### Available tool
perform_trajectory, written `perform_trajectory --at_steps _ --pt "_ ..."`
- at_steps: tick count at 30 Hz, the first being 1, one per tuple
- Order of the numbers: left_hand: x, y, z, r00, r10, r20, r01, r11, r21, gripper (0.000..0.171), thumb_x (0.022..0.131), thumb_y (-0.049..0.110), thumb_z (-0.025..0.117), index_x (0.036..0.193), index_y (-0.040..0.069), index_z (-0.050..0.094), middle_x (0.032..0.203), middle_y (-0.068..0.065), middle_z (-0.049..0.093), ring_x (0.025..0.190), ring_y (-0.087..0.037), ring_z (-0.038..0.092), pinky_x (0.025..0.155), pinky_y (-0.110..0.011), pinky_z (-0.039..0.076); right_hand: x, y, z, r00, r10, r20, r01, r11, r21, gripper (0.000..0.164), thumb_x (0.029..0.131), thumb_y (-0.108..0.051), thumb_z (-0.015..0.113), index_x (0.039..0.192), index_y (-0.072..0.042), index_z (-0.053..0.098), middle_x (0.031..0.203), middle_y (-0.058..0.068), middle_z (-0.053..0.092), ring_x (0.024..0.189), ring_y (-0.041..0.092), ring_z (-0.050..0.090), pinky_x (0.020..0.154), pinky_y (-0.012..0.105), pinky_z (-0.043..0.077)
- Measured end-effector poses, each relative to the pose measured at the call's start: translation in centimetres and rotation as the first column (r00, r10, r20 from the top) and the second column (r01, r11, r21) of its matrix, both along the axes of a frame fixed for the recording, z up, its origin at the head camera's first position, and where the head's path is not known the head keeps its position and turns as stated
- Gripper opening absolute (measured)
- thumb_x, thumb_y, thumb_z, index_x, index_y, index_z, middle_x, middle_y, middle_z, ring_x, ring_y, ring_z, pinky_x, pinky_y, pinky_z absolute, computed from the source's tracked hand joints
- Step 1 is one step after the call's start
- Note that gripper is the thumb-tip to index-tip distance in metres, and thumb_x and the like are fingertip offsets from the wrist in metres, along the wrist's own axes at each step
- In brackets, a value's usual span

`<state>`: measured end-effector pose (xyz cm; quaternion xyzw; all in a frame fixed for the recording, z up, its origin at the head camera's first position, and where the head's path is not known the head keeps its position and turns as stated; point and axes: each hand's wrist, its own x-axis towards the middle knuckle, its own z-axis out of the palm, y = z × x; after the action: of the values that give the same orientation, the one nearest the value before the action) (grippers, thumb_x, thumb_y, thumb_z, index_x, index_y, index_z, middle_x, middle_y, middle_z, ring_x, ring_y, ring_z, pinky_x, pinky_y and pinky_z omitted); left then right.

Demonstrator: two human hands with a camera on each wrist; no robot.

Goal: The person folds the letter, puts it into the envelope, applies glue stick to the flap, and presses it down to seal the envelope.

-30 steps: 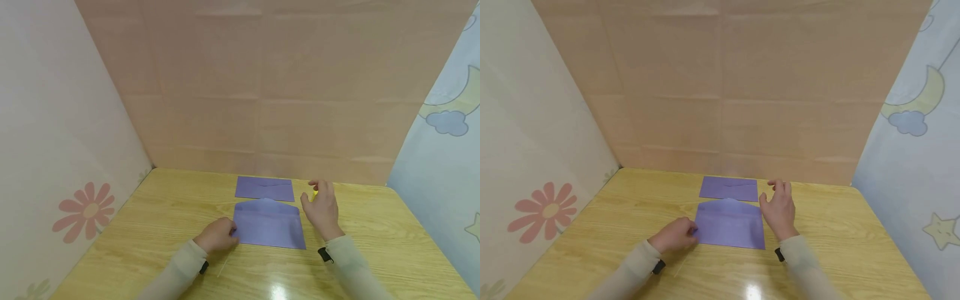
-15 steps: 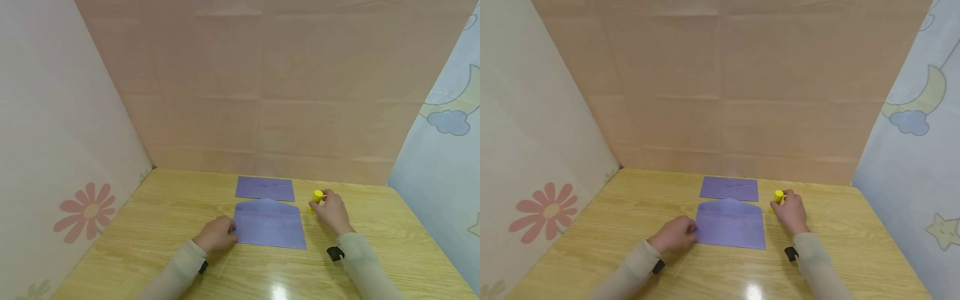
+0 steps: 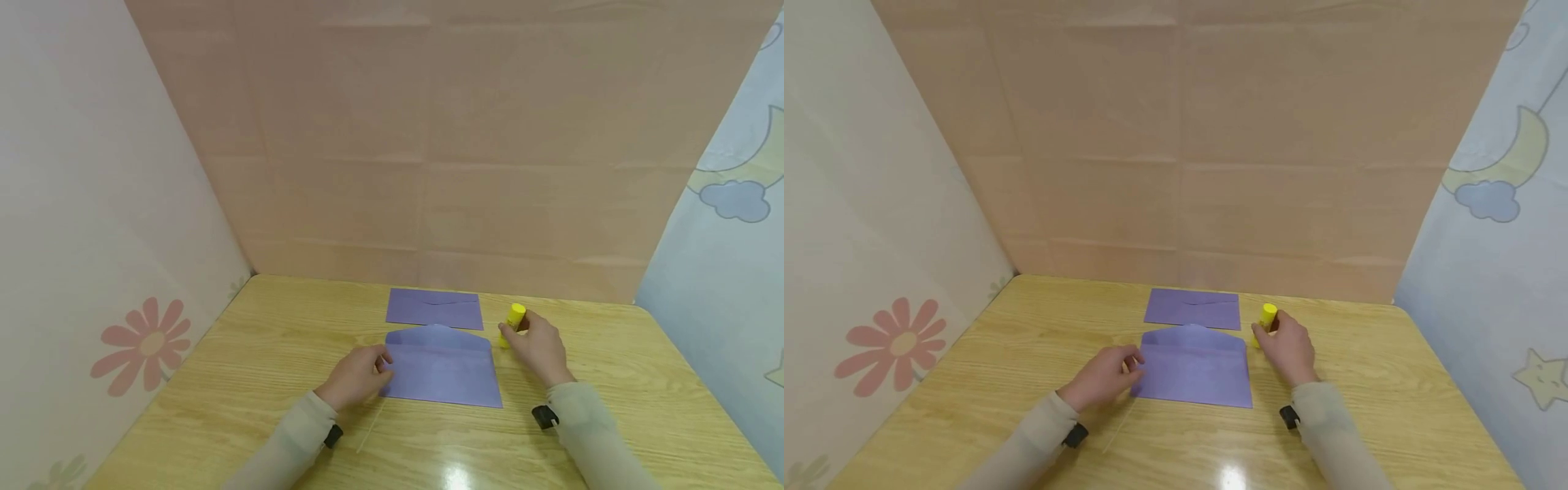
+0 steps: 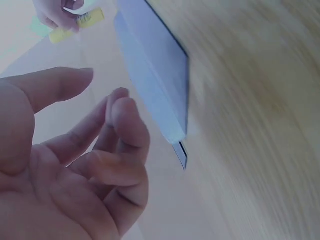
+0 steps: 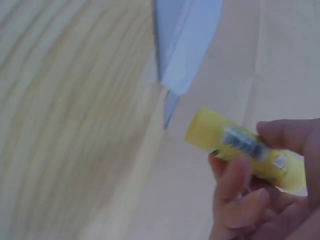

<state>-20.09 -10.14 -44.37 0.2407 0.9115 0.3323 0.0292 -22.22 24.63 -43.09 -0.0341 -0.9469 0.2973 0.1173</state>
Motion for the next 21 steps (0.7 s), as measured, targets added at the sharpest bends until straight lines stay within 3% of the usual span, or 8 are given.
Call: perform_trajectory --at_steps 6,13,18,21 --pt "-0.1 0.8 0.5 0.999 -0.047 0.025 0.043 0.988 0.147 0.023 0.097 0.02 0.065 0.11 0.001 0.069 0.085 0.002 0.062 0.06 -0.006 0.051 0.056 -0.024 0.046 0.6 -2.5 1.2 0.998 0.049 -0.035 -0.05 0.998 -0.028 0.041 0.094 -0.043 0.066 0.104 -0.004 0.064 0.095 0.014 0.07 0.07 0.023 0.06 0.053 0.031 0.043" --pt "0.3 1.8 1.8 0.995 -0.06 0.085 0.035 0.962 0.269 0.026 0.102 0.03 0.059 0.117 0.012 0.07 0.099 0.001 0.068 0.075 -0.015 0.061 0.065 -0.026 0.051 1.7 -5.9 1.7 0.986 0.153 -0.071 -0.158 0.985 -0.069 0.037 0.09 -0.045 0.072 0.099 -0.01 0.067 0.079 0.003 0.065 0.062 0.016 0.055 0.053 0.03 0.044" --pt "0.4 2.4 2.4 0.985 -0.091 0.148 0.029 0.926 0.377 0.034 0.103 0.035 0.056 0.125 0.011 0.066 0.111 -0.006 0.07 0.084 -0.033 0.066 0.072 -0.037 0.057 2.5 -8.0 1.5 0.959 0.266 -0.095 -0.275 0.956 -0.099 0.033 0.089 -0.043 0.075 0.097 -0.012 0.067 0.075 -0.001 0.061 0.059 0.012 0.055 0.051 0.028 0.047" --pt "0.4 2.7 2.6 0.978 -0.112 0.174 0.03 0.908 0.417 0.039 0.103 0.038 0.055 0.13 0.01 0.064 0.117 -0.004 0.068 0.085 -0.035 0.065 0.075 -0.045 0.056 3.1 -9.1 1.5 0.933 0.347 -0.1 -0.357 0.928 -0.107 0.032 0.088 -0.042 0.076 0.096 -0.012 0.067 0.073 -0.003 0.059 0.06 0.012 0.053 0.049 0.026 0.047"
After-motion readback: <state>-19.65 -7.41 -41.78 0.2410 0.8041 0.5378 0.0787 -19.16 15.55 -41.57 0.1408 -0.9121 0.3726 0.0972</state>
